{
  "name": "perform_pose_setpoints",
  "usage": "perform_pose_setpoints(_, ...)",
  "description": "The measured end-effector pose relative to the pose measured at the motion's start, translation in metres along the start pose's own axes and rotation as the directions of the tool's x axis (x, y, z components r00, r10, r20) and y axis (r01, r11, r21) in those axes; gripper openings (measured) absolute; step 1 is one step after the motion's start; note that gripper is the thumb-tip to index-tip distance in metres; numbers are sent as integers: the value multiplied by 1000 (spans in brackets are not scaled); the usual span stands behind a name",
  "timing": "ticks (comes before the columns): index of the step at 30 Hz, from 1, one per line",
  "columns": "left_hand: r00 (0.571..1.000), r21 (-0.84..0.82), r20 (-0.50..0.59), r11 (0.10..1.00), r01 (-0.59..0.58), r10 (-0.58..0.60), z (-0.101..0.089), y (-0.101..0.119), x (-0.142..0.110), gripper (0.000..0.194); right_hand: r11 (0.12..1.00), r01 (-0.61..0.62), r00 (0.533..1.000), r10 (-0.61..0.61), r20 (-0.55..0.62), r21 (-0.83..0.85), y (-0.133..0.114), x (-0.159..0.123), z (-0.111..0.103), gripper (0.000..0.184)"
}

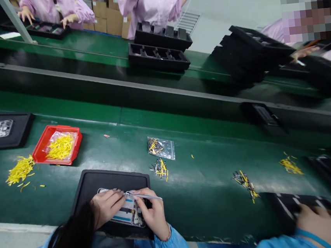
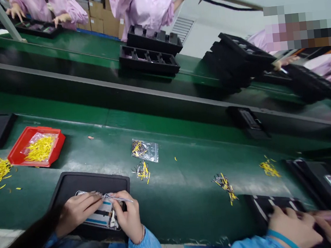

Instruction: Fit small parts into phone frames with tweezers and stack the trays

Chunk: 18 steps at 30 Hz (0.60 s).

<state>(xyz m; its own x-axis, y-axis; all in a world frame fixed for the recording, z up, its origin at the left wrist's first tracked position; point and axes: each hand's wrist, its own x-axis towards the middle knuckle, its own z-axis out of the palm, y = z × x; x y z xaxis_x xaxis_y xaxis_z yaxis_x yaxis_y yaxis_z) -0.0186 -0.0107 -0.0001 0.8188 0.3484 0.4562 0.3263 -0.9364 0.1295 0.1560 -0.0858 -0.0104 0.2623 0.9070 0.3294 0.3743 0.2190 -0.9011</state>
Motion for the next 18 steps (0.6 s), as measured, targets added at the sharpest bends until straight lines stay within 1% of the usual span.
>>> perform_pose_setpoints(6,1000,18,-16,1000,18,-17,0,2,3,38,1000,10,1000,-10,-12,-11,1,0,0,10)
perform_pose_setpoints(12,999,10,41,1000,16,-17,2,3,0,33,1000,26,1000,-26,-9,-1,-1,0,1,10)
perform_pose_setpoints(15,999,27,28,999,29,-29,4,5,0,36,999,32,999,-32,-11,1,-1,0,1,10)
perform_pose_setpoints(18,1000,51,14,999,17,-18,7,6,0,39,999,32,999,-32,-17,2,-2,2,1,10)
